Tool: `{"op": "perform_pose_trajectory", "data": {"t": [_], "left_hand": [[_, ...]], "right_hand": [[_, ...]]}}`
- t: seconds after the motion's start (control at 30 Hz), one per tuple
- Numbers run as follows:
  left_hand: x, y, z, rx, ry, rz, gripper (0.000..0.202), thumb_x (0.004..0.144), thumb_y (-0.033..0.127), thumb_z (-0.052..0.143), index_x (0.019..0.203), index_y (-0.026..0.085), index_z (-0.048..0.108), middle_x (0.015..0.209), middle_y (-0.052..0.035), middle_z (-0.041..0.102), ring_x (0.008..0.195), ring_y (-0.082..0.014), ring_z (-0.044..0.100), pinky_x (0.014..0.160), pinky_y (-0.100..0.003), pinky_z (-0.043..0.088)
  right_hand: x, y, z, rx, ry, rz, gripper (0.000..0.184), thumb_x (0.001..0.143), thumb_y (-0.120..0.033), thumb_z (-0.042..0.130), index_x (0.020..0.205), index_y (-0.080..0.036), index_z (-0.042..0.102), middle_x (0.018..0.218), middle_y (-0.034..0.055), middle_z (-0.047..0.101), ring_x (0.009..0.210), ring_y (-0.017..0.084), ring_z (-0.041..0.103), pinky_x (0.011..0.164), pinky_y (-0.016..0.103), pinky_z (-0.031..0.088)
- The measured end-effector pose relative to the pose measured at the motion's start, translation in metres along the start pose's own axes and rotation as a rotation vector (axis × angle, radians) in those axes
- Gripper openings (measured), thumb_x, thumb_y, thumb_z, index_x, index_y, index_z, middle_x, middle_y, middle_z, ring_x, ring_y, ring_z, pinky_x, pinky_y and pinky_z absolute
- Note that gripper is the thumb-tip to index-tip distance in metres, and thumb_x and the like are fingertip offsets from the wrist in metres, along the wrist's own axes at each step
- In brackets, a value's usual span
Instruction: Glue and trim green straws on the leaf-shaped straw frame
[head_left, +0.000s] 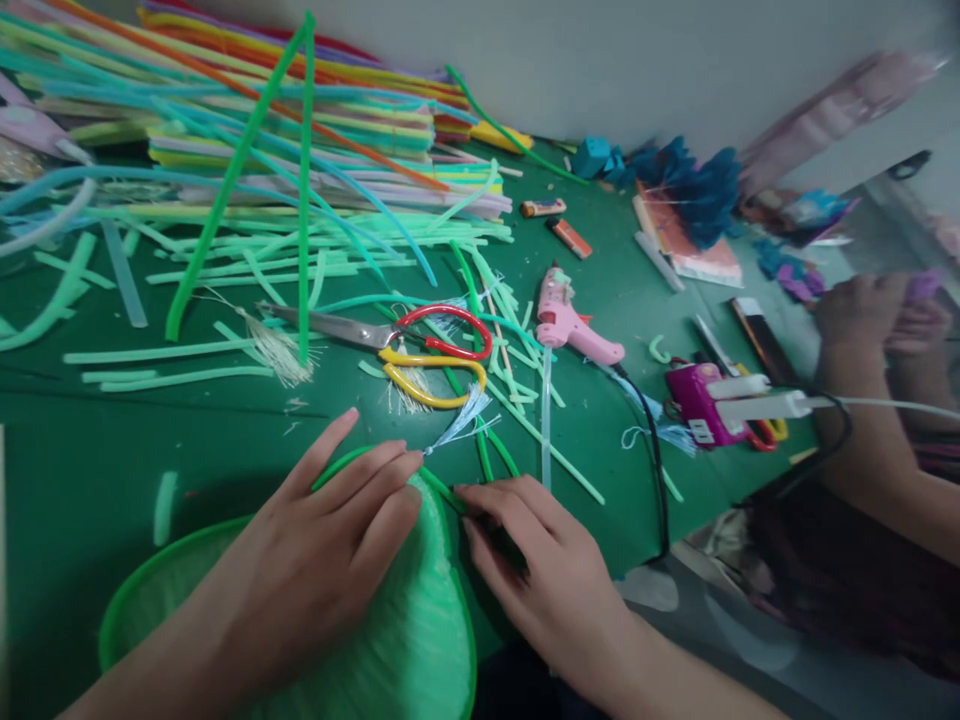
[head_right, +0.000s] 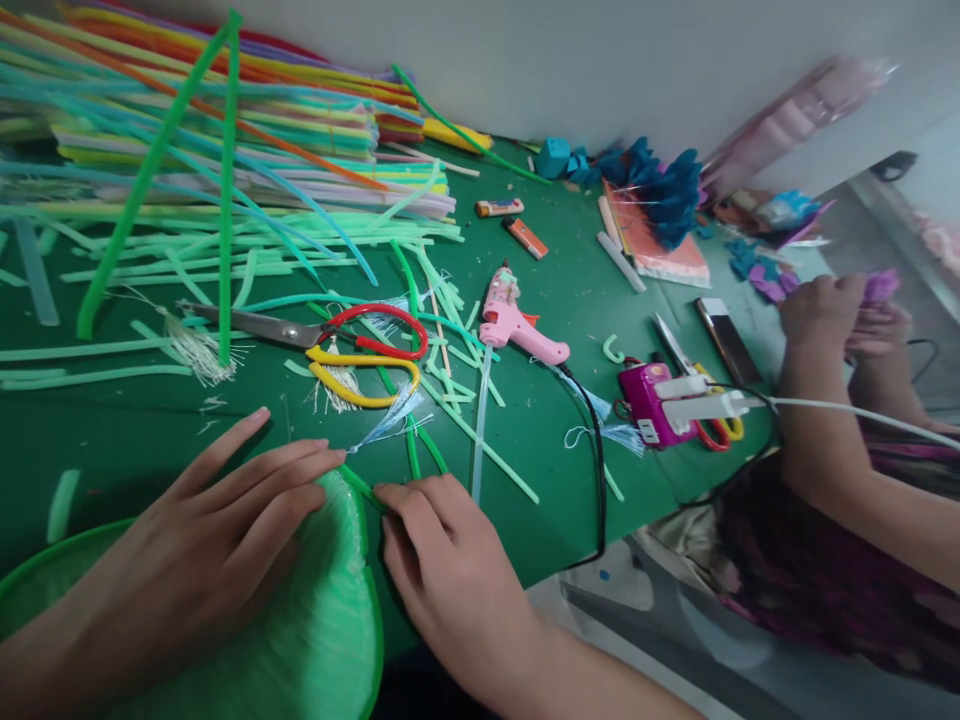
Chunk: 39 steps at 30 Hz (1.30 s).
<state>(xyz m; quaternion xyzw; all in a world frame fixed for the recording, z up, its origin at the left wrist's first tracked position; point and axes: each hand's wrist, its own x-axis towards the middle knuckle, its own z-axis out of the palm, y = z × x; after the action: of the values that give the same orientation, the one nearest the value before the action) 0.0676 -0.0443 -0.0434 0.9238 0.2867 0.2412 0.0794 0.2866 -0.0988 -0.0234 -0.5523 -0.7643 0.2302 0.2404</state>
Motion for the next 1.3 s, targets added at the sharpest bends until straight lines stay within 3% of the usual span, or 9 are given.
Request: {"op": "perform_pose_trajectory", "data": {"t": [0.43,1.03,1.3], "left_hand": [[-0.001,0.0,0.001,-0.01,0.006,-0.005,0.025,0.099,0.006,0.04,0.093,0.015,0.062,0.116,-0.0113,0.076,0.117,-0.026,0.069,0.126,-0.054,0.023],[-0.001,-0.001,0.005,-0.039,0.027,0.001,0.023,0.098,0.007,0.041,0.094,0.013,0.063,0.116,-0.0131,0.076,0.116,-0.0277,0.069,0.125,-0.055,0.023],[-0.003,-0.002,0.002,-0.034,-0.005,0.012,0.025,0.097,0.005,0.042,0.108,0.011,0.063,0.118,-0.0128,0.075,0.117,-0.029,0.068,0.124,-0.055,0.023]], "right_hand": [[0.003,-0.012,-0.001,0.184,-0.031,0.155,0.019,0.09,-0.009,0.063,0.106,-0.015,0.071,0.09,0.0042,0.074,0.085,0.015,0.07,0.077,0.026,0.059],[0.0,-0.016,-0.002,0.216,-0.052,0.127,0.028,0.089,-0.01,0.06,0.114,-0.015,0.072,0.097,0.007,0.074,0.089,0.016,0.07,0.08,0.028,0.061],[0.0,-0.017,-0.004,0.272,-0.078,0.161,0.031,0.089,-0.009,0.058,0.115,-0.016,0.072,0.099,0.0074,0.074,0.091,0.015,0.071,0.082,0.027,0.061]]}}
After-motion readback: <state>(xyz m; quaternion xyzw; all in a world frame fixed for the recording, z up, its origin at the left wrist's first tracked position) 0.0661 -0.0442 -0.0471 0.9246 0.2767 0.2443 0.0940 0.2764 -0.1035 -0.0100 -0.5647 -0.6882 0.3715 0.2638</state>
